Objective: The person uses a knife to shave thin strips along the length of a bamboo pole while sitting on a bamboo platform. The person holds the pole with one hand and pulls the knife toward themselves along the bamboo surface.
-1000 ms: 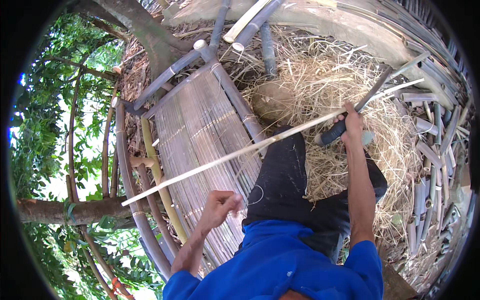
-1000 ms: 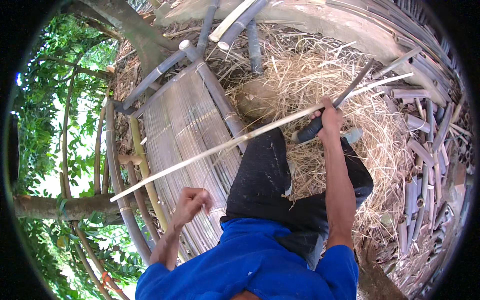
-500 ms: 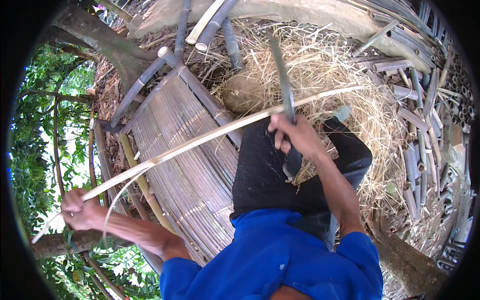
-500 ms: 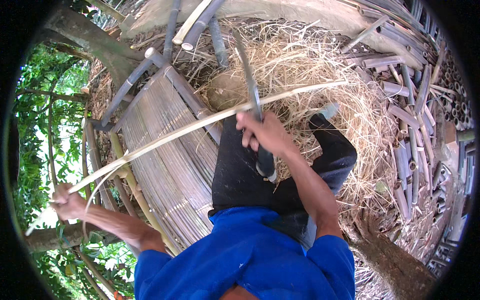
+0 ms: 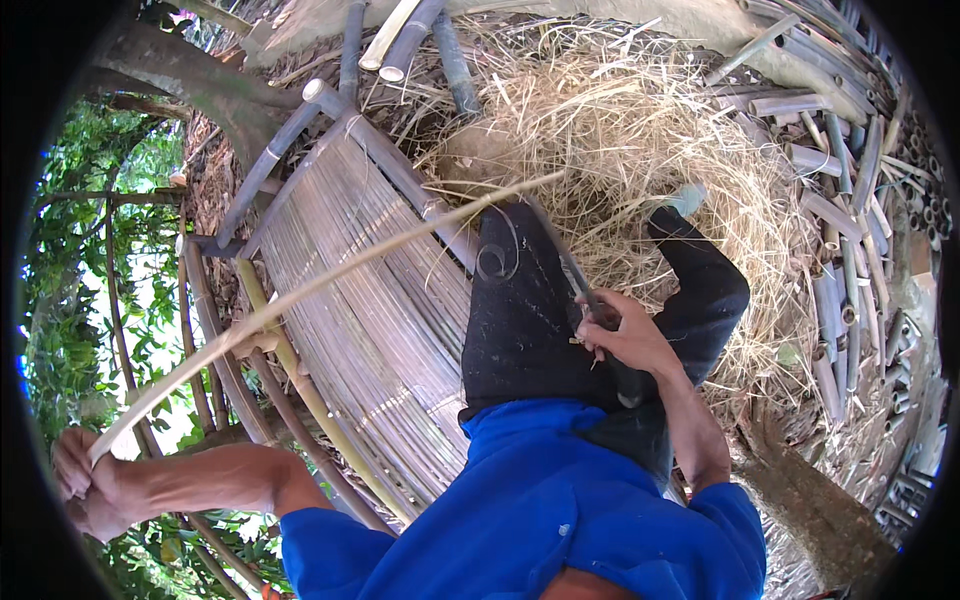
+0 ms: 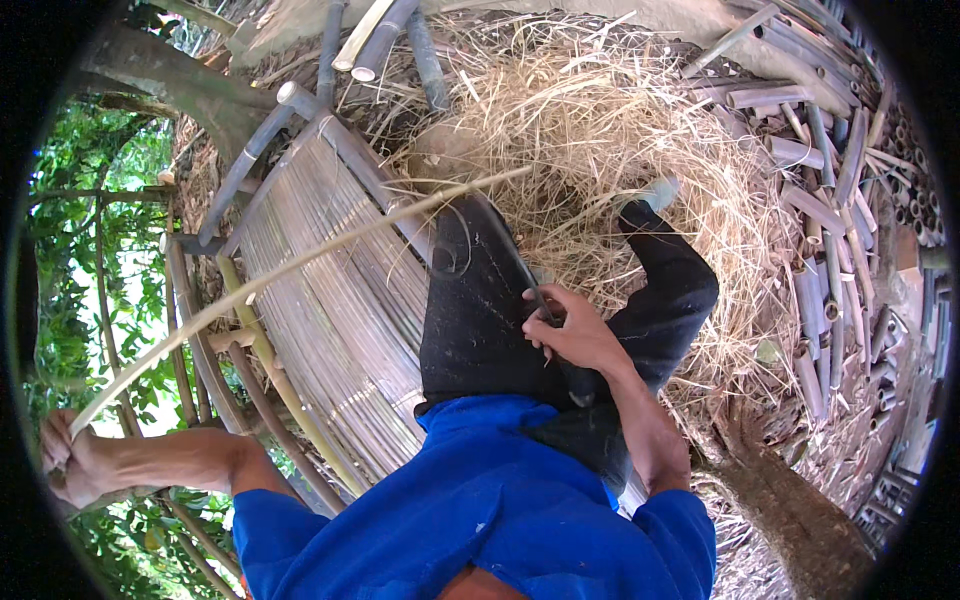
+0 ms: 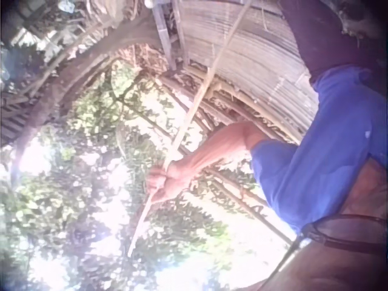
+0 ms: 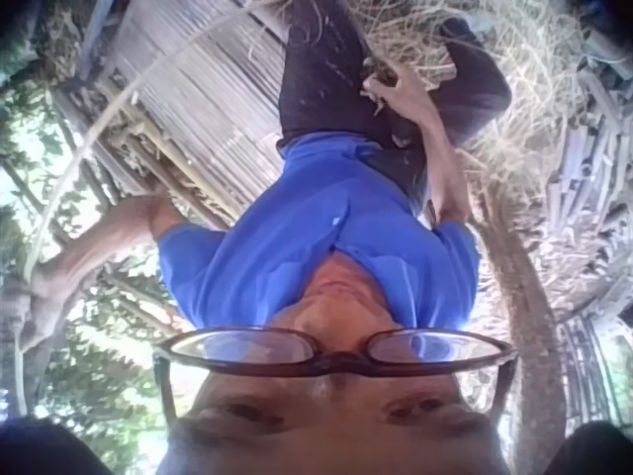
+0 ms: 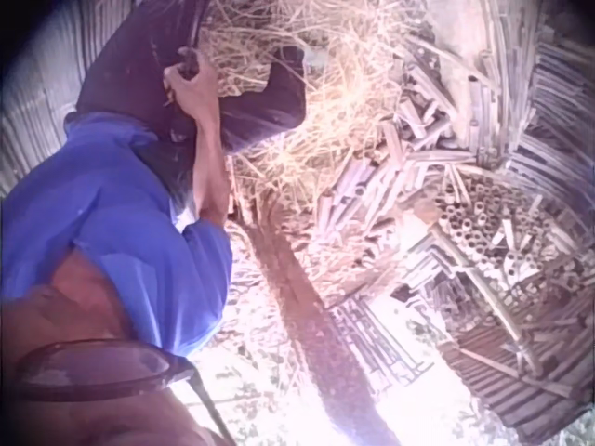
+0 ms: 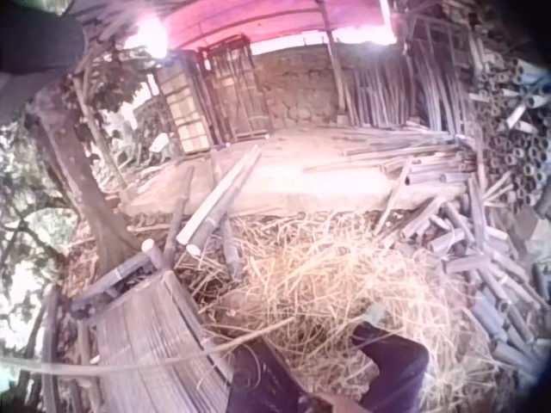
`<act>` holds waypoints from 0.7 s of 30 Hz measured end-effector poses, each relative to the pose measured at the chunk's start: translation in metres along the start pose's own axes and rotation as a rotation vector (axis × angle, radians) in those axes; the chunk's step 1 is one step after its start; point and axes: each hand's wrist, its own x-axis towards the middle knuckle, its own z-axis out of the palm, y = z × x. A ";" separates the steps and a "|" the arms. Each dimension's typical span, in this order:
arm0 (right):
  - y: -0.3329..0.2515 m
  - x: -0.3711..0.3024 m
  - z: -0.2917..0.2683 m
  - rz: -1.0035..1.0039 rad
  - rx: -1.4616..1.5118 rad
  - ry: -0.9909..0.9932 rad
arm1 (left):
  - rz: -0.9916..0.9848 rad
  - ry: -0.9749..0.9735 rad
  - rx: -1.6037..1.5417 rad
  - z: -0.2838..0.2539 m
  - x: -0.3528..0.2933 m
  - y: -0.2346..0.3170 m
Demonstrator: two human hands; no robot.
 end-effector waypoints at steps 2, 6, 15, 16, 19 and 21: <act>0.012 0.001 -0.001 0.029 0.198 0.026 | -0.030 -0.063 -0.147 0.014 -0.026 -0.046; 0.019 -0.009 0.001 0.066 0.058 0.073 | 0.063 -0.081 0.191 0.097 -0.146 -0.181; 0.012 -0.053 -0.015 -0.186 -0.607 0.324 | 0.444 -0.156 0.267 0.153 -0.119 -0.177; 0.015 -0.055 -0.017 -0.195 -0.604 0.327 | 0.555 -0.168 0.392 0.153 -0.124 -0.183; -0.004 -0.066 -0.003 -0.077 -0.382 0.294 | 0.524 -0.042 0.431 0.168 -0.134 -0.211; -0.021 -0.074 0.002 -0.150 -0.423 0.299 | 0.524 -0.015 0.512 0.166 -0.126 -0.210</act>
